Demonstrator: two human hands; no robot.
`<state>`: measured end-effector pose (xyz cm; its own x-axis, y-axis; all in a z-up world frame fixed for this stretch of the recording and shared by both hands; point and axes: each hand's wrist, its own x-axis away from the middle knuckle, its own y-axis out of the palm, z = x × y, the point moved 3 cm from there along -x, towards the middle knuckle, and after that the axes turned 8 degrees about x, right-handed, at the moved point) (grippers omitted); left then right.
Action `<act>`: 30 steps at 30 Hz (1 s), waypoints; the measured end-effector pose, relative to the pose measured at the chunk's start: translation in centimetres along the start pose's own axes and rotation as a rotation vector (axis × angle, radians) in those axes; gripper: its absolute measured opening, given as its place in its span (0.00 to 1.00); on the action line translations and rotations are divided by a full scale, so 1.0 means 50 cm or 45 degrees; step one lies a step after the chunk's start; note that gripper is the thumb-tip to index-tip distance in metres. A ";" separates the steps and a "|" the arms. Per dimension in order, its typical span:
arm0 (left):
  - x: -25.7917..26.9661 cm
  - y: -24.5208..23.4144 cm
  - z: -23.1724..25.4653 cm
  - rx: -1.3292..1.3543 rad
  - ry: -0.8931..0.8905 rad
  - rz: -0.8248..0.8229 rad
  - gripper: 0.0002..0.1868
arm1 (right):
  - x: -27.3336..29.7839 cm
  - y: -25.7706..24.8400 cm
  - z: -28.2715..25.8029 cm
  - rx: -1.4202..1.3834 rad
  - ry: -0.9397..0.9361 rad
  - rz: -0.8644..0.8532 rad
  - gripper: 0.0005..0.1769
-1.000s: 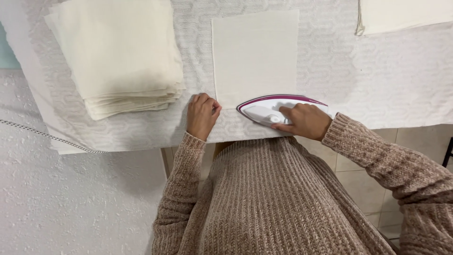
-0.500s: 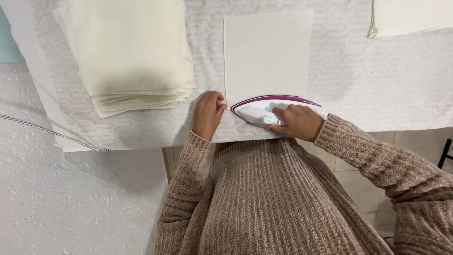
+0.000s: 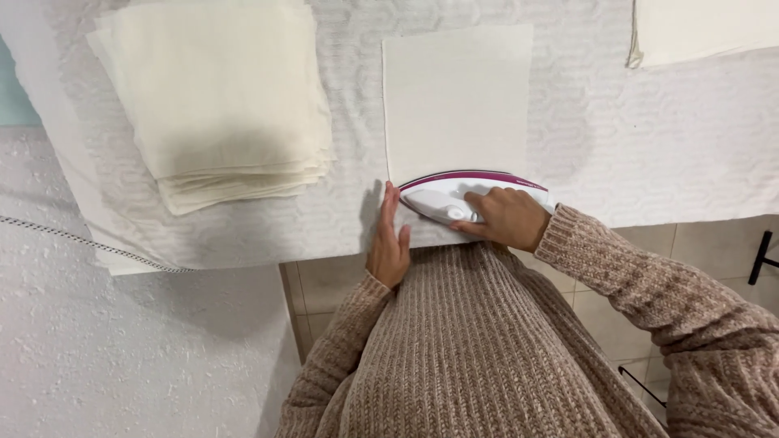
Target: Ironing small square pieces of white fabric and stacking them on a table.
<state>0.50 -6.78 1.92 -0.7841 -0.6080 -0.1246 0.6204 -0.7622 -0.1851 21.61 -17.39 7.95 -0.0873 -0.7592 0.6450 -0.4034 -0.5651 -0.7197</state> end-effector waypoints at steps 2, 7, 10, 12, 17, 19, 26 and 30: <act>-0.039 -0.010 0.068 -0.032 -0.005 -0.021 0.31 | 0.012 0.009 0.017 0.005 0.026 0.006 0.34; -0.017 0.016 0.040 -0.197 -0.007 -0.076 0.34 | 0.055 0.016 0.075 -0.036 0.099 0.000 0.35; -0.012 0.028 0.027 -0.373 0.056 -0.063 0.35 | 0.078 0.013 0.107 -0.078 0.145 0.001 0.36; -0.005 0.035 0.017 -0.400 0.083 -0.043 0.37 | 0.094 0.021 0.133 -0.076 0.252 -0.073 0.37; 0.000 0.041 0.007 -0.430 0.116 -0.028 0.37 | 0.141 0.005 0.171 -0.101 0.291 -0.041 0.35; 0.001 0.046 0.003 -0.445 0.124 -0.024 0.37 | 0.157 0.005 0.188 -0.119 0.293 -0.032 0.34; 0.004 0.059 0.004 -0.528 0.111 -0.029 0.37 | 0.198 0.019 0.250 -0.158 0.343 0.012 0.33; 0.004 0.063 0.009 -0.554 0.074 -0.018 0.37 | 0.223 0.015 0.274 -0.186 0.370 0.037 0.32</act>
<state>2.30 -9.39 1.73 -0.8000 -0.5750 -0.1717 0.5542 -0.5982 -0.5788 32.82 -30.71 11.07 -0.3485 -0.6383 0.6864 -0.5214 -0.4765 -0.7078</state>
